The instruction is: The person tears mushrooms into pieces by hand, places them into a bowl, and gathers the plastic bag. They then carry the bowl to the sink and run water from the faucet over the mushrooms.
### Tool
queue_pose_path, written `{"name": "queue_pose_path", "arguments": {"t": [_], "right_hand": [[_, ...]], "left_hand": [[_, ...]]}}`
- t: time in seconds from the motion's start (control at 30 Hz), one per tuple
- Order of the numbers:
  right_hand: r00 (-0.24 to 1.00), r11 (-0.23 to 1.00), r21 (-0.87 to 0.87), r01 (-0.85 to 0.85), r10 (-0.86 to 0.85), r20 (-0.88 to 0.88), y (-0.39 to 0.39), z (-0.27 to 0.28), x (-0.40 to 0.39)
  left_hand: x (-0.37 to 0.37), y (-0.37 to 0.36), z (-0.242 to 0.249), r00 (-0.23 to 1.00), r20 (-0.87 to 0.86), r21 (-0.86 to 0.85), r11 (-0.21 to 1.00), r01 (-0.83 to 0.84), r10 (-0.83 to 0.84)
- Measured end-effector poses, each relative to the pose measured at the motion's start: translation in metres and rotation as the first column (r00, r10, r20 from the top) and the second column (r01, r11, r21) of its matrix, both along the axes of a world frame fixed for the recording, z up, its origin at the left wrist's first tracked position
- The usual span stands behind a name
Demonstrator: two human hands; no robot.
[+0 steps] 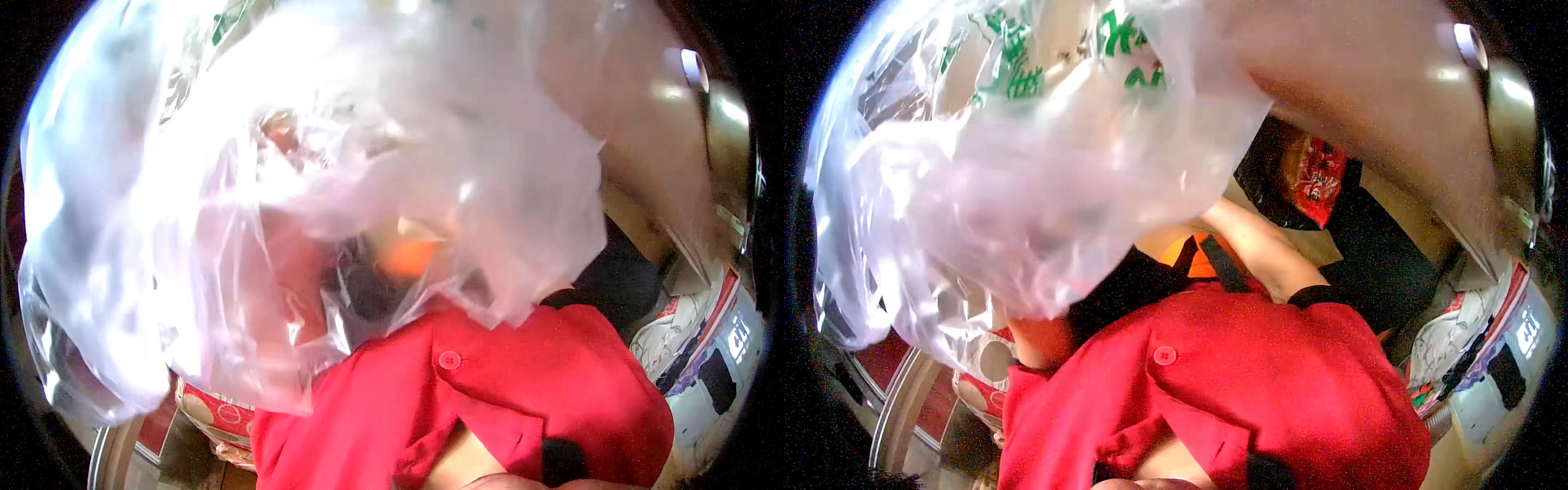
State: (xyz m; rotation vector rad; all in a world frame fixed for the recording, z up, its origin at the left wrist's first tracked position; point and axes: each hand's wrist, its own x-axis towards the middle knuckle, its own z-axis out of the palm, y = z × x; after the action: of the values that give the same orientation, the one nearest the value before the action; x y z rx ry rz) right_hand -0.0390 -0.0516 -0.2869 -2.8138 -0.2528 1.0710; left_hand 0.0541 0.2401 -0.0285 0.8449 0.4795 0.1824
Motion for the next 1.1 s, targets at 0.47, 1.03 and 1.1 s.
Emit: {"name": "queue_pose_path", "arguments": {"t": [0.47,1.03,1.1], "right_hand": [[0.981,0.984,-0.028,-0.176,0.173,-0.091,0.024,-0.025,0.013],[0.97,0.904,0.39,-0.174,0.09,0.225,0.009,0.15,0.011],[0.941,0.898,0.415,-0.15,0.001,0.339,-0.014,0.195,0.016]], "left_hand": [[0.004,-0.012,-0.002,0.998,-0.067,0.052,0.998,0.025,-0.021],[0.036,-0.026,-0.014,0.978,0.115,-0.069,0.981,0.182,-0.173],[0.043,-0.032,-0.012,0.965,0.155,-0.094,0.969,0.23,-0.214]]}}
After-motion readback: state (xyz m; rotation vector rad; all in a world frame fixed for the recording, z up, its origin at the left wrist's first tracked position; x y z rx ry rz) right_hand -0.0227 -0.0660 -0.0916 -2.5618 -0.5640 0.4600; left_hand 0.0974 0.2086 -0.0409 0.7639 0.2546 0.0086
